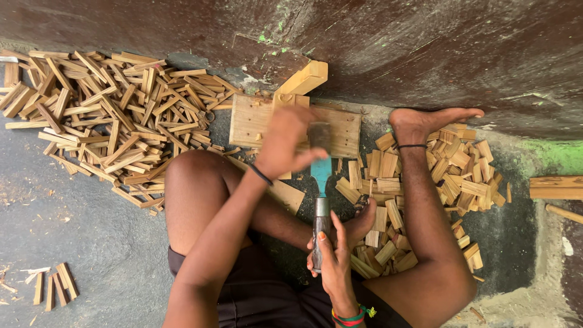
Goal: The person sits on the floor and uses a hammer to strike a chisel, splitting small wooden blocks on a wooden base. The person repeatedly picks up blocks, positions them, and splits them into smaller pieces.
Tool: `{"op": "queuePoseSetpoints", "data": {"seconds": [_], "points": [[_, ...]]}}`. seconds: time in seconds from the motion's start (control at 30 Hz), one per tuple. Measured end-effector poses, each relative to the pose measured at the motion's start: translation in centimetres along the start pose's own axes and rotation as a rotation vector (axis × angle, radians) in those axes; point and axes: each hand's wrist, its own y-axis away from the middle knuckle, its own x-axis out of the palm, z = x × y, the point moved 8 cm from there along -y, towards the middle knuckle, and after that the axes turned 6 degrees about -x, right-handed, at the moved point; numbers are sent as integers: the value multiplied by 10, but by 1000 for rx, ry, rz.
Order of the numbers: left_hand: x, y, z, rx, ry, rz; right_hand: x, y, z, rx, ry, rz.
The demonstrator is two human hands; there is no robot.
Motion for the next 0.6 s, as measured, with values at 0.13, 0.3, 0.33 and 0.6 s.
{"op": "queuePoseSetpoints", "data": {"seconds": [0.13,0.3,0.33,0.6], "points": [[52,22,-35,54,85,310,7,2,5,-12,-18,68],[78,37,-36,88,-3,423,16,6,7,1,-48,125],[79,37,-34,78,-18,427,18,6,8,7,-51,127],[77,37,-20,-31,5,426,22,2,12,68,-29,143]]}}
